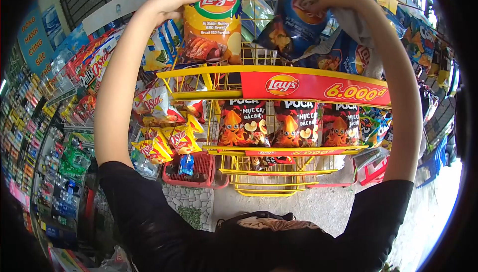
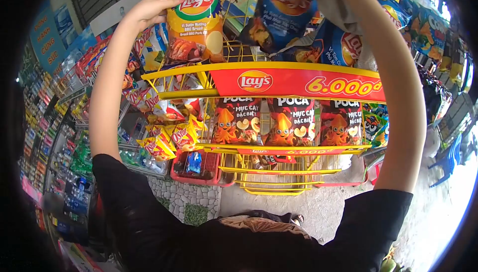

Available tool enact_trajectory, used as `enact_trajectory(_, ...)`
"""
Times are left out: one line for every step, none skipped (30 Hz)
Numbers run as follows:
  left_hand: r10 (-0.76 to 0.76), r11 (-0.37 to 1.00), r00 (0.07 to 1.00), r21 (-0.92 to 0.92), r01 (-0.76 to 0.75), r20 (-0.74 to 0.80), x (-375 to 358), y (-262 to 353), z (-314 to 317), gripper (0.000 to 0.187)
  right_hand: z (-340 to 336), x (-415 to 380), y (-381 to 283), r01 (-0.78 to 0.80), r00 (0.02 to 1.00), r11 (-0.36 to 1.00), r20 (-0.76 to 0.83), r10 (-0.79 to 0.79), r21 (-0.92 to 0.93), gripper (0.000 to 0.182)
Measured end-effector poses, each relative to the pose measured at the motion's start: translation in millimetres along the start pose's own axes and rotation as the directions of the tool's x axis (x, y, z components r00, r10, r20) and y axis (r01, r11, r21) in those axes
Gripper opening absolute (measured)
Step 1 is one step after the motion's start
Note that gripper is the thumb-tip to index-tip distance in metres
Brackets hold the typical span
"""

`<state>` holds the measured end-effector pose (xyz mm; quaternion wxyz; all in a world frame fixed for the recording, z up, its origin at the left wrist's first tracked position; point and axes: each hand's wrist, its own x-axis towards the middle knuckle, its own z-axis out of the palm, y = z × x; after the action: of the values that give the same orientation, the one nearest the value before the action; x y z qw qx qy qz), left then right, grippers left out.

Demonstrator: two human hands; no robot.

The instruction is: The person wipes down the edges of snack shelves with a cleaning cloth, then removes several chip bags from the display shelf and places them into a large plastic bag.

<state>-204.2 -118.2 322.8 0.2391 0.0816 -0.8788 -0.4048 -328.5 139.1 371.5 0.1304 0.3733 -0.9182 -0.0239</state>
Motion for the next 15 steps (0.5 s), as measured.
enact_trajectory(0.011,0.998,1.000,-0.063,-0.010,0.020,-1,-3,-1,0.041,-6,-5,-8,-0.006,0.994,0.998,0.112,-0.001,0.060,0.045)
enact_trajectory(0.025,0.992,0.999,-0.123,-0.020,0.040,-1,-6,-3,0.040,1,5,1,-0.018,0.994,0.998,0.109,0.011,0.062,0.045)
enact_trajectory(0.042,0.989,0.999,-0.145,-0.037,0.031,2,-11,-4,0.038,13,25,17,0.235,0.962,0.970,-0.161,-0.223,0.061,0.040)
enact_trajectory(0.047,0.989,0.998,-0.145,-0.041,0.037,1,-8,-3,0.038,20,35,26,0.466,0.806,0.885,-0.408,-0.429,-0.012,0.035)
enact_trajectory(0.031,0.990,0.999,-0.138,-0.028,0.016,-2,-4,-2,0.037,9,24,10,0.420,0.871,0.899,-0.334,-0.362,0.123,0.031)
enact_trajectory(0.012,0.991,1.000,-0.131,-0.012,-0.002,-4,-2,1,0.036,2,14,-6,0.412,0.876,0.902,-0.327,-0.354,0.129,0.031)
enact_trajectory(0.004,0.992,1.000,-0.124,-0.005,-0.009,1,-6,-1,0.036,-3,6,-21,0.358,0.916,0.915,-0.262,-0.305,0.186,0.027)
enact_trajectory(0.006,0.992,1.000,-0.126,-0.005,0.003,1,-9,-1,0.036,-5,2,-32,0.298,0.947,0.924,-0.194,-0.255,0.239,0.024)
enact_trajectory(0.011,0.993,1.000,-0.116,-0.013,-0.019,2,-11,-1,0.036,9,33,-33,0.317,0.911,0.948,-0.288,-0.295,0.028,0.022)
enact_trajectory(0.017,0.994,0.999,-0.107,-0.021,-0.043,4,-13,-1,0.035,23,63,-31,0.304,0.862,0.935,-0.365,-0.352,-0.185,0.020)
enact_trajectory(0.004,0.995,0.997,-0.098,-0.012,-0.081,6,-16,-1,0.040,22,63,-34,0.294,0.868,0.938,-0.361,-0.342,-0.184,0.020)
enact_trajectory(0.007,0.995,0.998,-0.100,-0.014,-0.070,7,-20,2,0.040,21,62,-36,0.302,0.894,0.943,-0.301,-0.331,-0.138,0.023)
enact_trajectory(0.211,0.972,0.947,0.159,-0.176,-0.243,4,-18,6,0.042,19,59,-35,0.307,0.916,0.947,-0.240,-0.321,-0.095,0.026)
enact_trajectory(0.437,0.862,0.828,0.426,-0.275,-0.351,3,-16,11,0.045,18,54,-30,0.296,0.920,0.950,-0.238,-0.311,-0.098,0.026)
enact_trajectory(0.601,0.713,0.728,0.634,-0.300,-0.331,1,-14,14,0.050,16,48,-25,0.378,0.872,0.922,-0.300,-0.386,-0.089,0.029)
